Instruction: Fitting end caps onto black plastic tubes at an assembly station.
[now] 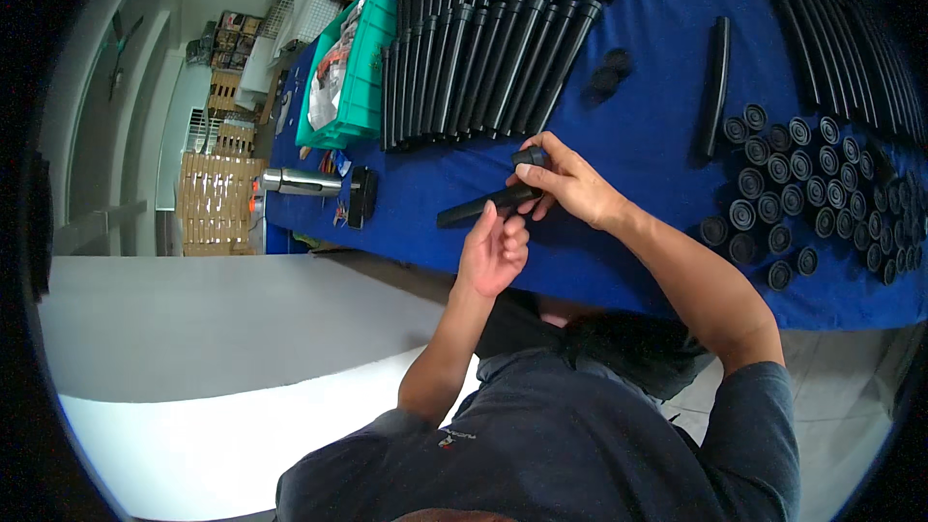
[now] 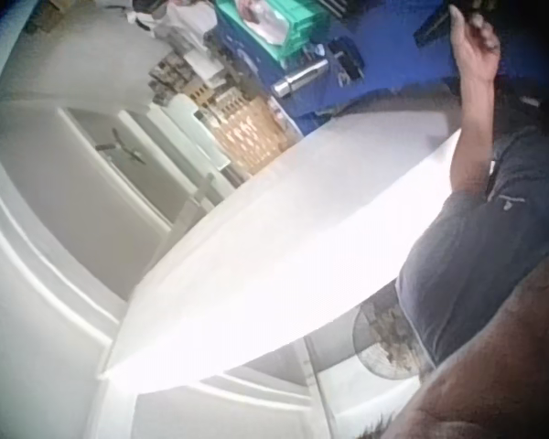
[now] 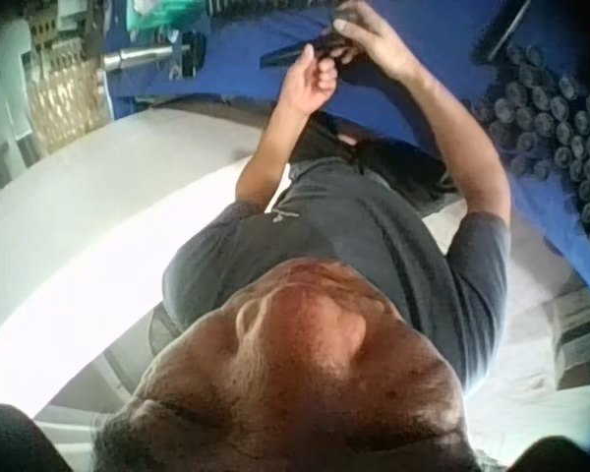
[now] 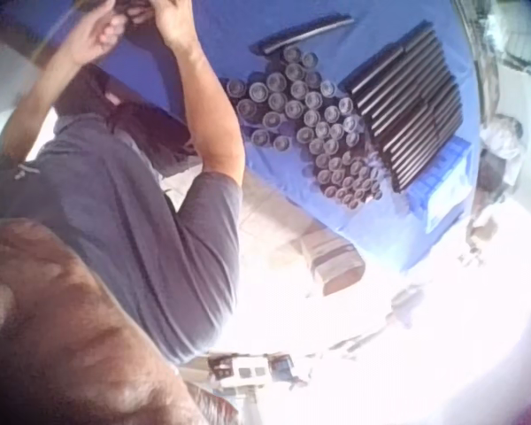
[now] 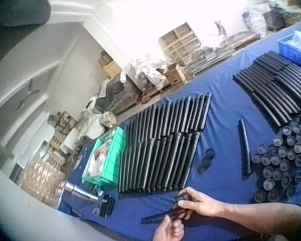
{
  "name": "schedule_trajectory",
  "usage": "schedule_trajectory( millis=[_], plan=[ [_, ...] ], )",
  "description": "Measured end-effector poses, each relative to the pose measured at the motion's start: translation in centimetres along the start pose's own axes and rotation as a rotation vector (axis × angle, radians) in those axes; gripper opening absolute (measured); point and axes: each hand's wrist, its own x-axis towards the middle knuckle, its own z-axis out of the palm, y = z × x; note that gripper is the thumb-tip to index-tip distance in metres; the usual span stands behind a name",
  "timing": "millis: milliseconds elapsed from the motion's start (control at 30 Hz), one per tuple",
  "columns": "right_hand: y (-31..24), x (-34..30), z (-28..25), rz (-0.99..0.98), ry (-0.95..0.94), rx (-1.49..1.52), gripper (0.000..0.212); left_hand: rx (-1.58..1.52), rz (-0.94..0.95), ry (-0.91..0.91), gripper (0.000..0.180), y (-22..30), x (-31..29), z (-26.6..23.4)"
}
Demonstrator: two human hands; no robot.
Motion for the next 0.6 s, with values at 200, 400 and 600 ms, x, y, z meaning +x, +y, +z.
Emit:
schedule_trajectory(
  millis=[200,400,600],
  plan=[
    [-0.2,-0.2,-0.4,0.024,-0.025,0.202,0.03,-0.147,0.178,-0.159,0.03,0.2,0.5,-1.6],
    [-0.2,-0.3,-1.3,-0.028,-0.064,0.041,0.032,-0.186,0.262,-0.203,0.04,1.0,-1.5,1.5],
    [0.5,0.0,-0.7,-0.046,-0.07,-0.11,0.033,-0.134,0.317,-0.167,0.033,1.9,-0.3,-0.9]
  ],
)
